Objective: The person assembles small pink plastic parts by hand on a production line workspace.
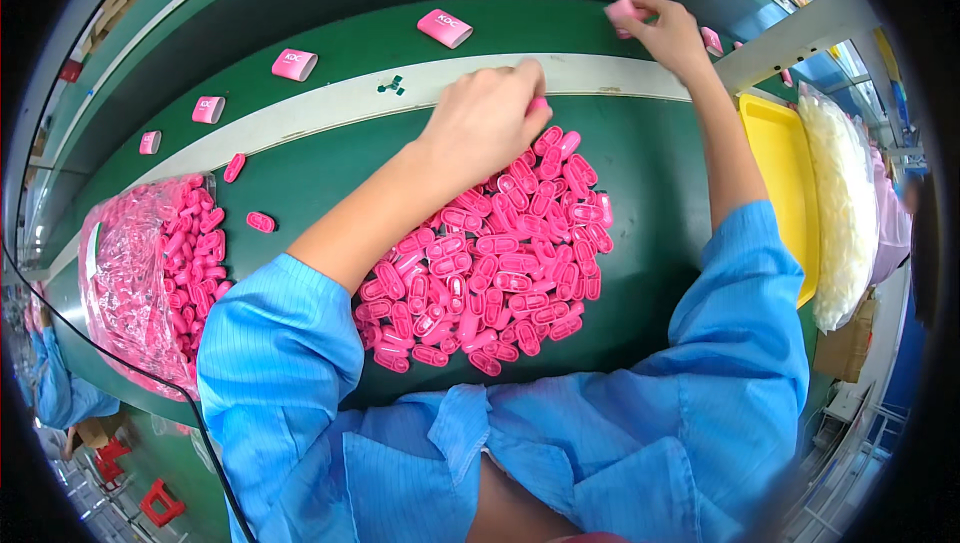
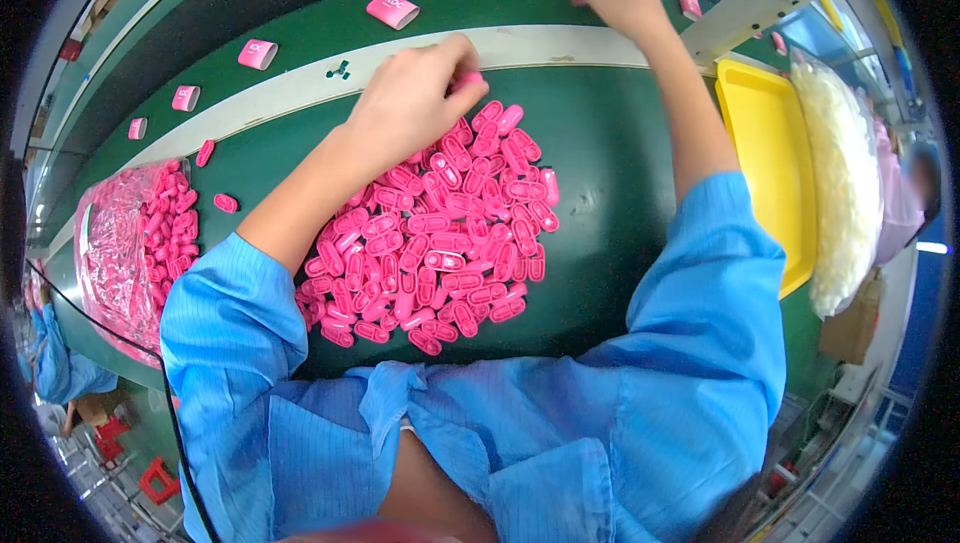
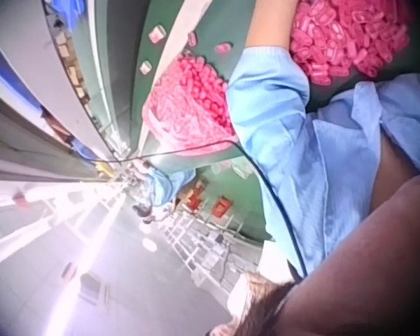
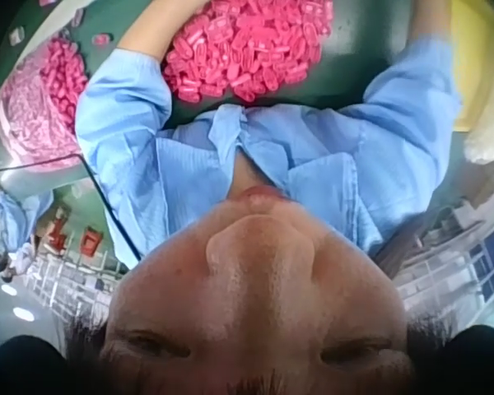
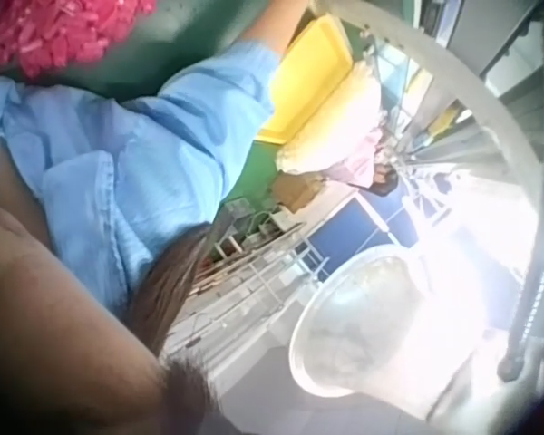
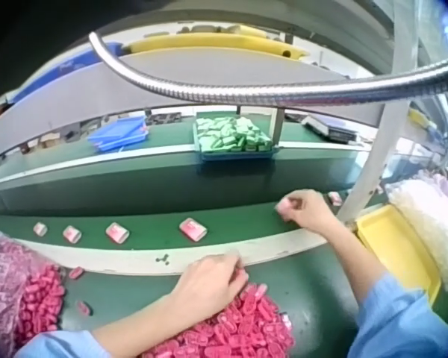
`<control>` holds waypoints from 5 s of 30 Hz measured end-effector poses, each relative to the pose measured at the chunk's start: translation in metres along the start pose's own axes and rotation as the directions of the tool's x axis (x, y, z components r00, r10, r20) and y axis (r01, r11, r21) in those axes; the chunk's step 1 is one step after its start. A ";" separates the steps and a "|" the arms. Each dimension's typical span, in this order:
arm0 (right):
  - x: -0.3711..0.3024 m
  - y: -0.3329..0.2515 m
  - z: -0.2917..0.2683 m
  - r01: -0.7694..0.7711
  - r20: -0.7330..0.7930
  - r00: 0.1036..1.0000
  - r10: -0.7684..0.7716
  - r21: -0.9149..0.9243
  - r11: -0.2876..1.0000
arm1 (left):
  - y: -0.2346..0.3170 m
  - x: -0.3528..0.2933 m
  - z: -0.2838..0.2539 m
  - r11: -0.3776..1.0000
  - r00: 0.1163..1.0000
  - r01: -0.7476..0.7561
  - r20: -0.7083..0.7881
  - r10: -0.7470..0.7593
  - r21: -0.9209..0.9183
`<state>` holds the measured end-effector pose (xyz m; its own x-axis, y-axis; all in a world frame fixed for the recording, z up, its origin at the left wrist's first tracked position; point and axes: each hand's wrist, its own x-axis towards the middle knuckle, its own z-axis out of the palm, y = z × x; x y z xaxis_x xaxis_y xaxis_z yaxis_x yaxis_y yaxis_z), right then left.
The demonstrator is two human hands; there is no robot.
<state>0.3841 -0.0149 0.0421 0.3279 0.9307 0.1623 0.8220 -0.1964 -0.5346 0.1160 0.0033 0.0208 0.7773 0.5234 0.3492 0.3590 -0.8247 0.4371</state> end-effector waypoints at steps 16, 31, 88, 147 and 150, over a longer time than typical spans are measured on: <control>-0.082 -0.081 0.066 -0.187 0.221 0.973 -0.070 0.926 0.327 | -0.027 -0.011 -0.011 0.345 0.906 0.257 0.101 -0.410 -0.903; -0.086 -0.081 0.066 -0.126 0.193 0.973 -0.125 0.902 0.412 | -0.020 -0.016 -0.013 0.377 0.906 0.245 0.072 -0.418 -0.893; -0.058 -0.069 0.038 -0.114 0.233 0.963 -0.133 0.805 0.582 | -0.028 -0.012 -0.029 0.758 0.954 0.295 0.131 -0.271 -0.582; -0.054 -0.034 0.052 -0.147 0.096 0.989 0.111 0.627 0.765 | -0.074 0.010 -0.024 0.991 0.953 0.125 -0.284 -0.109 0.040; -0.025 0.020 0.038 0.122 -0.431 0.892 -0.136 -0.061 0.991 | -0.025 -0.015 -0.054 0.937 0.912 0.342 0.212 -0.350 0.074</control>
<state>0.3745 -0.0307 -0.0044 0.3812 0.7241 0.5748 0.8826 -0.0999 -0.4594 0.0673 0.0277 0.0499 0.6930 0.7209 -0.0104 0.6405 -0.6090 0.4679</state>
